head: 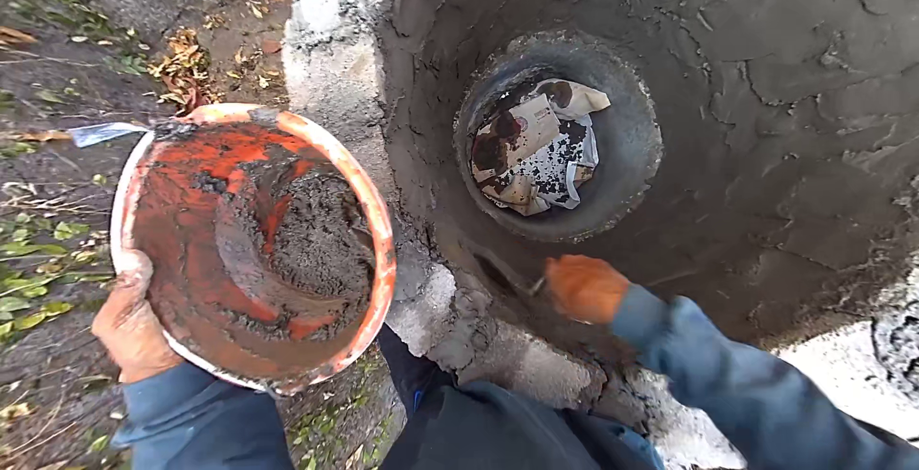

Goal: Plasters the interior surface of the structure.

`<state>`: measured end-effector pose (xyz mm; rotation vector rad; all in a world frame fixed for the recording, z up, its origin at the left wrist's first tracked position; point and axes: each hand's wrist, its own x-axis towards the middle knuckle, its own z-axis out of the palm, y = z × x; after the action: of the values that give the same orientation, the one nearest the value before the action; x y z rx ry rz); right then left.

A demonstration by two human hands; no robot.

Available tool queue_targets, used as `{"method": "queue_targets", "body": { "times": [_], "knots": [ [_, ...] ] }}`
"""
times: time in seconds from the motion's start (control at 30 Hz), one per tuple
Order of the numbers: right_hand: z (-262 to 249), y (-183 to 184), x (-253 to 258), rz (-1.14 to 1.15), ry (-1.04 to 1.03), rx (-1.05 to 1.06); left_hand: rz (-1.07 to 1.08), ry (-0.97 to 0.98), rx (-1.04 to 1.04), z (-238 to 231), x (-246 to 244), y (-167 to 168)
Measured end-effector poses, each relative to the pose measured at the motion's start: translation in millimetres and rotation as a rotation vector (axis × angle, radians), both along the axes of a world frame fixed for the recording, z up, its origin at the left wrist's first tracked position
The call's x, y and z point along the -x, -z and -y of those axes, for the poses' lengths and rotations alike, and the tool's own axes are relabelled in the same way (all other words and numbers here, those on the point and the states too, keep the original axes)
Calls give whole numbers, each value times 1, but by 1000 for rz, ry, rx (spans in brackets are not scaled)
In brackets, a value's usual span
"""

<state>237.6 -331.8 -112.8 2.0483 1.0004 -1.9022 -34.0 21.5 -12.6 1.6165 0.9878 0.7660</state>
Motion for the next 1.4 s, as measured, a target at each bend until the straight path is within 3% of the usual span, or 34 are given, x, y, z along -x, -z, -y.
{"method": "queue_targets", "body": {
  "times": [0.1,0.17,0.4,0.6,0.8,0.9,0.97,1.03,1.17,1.3,1.4],
  "knots": [
    [24,-36,-23,179,225,-310,131,29,89,10,-6,-2],
    [20,-54,-24,308,268,-466,171,38,120,15,-9,-2],
    [-43,-33,37,335,56,-277,140,10,143,11,-13,-3],
    [-14,-36,93,446,78,-402,55,10,77,6,-5,1],
    [55,-52,114,696,64,-865,134,27,131,10,-7,-2],
    [63,-83,73,562,202,-1154,211,32,167,15,-4,-3],
    [58,-105,48,476,292,-1226,218,36,148,22,-4,-3],
    [40,-123,31,540,300,-1223,186,-15,107,39,-5,-9],
    [-17,-144,16,785,4,-1008,181,-51,44,80,-13,-25],
    [-82,-160,7,663,-106,-582,211,-36,-80,115,-20,-29],
    [-113,-149,22,563,-105,-470,263,10,-164,130,-23,-25]
  ]
}}
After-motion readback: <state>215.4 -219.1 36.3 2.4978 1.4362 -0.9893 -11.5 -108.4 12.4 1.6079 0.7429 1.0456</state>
